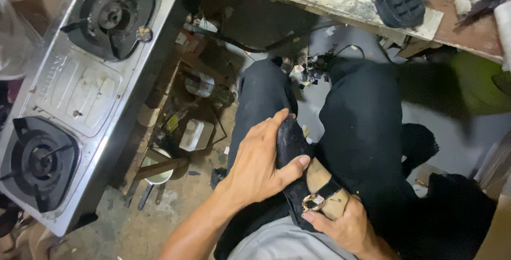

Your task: The person sits on the floor holding a shoe upper on their lap, hammers a rubber sole onto it, presses the sole and upper together by hand, and turns the shoe over to hammer and press the edges, working on the shoes one at a time.

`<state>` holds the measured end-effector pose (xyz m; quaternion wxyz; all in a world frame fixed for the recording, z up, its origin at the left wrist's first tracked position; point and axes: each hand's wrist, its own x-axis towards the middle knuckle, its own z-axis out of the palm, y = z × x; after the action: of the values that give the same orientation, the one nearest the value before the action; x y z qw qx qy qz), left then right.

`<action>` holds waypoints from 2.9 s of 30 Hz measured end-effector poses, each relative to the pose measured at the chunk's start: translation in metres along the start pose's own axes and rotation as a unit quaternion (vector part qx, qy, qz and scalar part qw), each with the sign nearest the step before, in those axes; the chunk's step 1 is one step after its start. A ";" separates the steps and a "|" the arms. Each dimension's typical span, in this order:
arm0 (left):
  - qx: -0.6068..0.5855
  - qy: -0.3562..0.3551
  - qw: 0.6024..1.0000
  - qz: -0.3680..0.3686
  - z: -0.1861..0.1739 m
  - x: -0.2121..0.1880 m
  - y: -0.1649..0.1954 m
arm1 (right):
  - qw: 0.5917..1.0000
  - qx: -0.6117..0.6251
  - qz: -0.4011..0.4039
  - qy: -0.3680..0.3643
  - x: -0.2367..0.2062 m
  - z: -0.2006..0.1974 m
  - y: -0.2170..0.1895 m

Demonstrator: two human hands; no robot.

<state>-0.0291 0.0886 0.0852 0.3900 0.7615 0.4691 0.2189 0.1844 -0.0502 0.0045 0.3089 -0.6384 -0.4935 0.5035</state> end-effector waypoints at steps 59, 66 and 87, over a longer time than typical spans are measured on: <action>-0.412 -0.133 0.856 -0.283 0.140 0.042 -0.056 | 0.882 0.204 0.425 0.011 -0.019 -0.061 0.031; -0.375 -0.160 0.860 -0.307 0.133 0.044 -0.053 | 0.949 0.258 0.145 0.105 -0.011 -0.047 0.017; -0.391 -0.245 0.866 -0.194 0.093 0.058 -0.025 | 0.939 0.174 0.292 0.046 0.070 -0.085 -0.021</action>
<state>0.0493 0.1104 0.0071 0.7929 0.4690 0.3729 0.1109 0.2588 0.0310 0.0254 0.2772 -0.7127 -0.1755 0.6200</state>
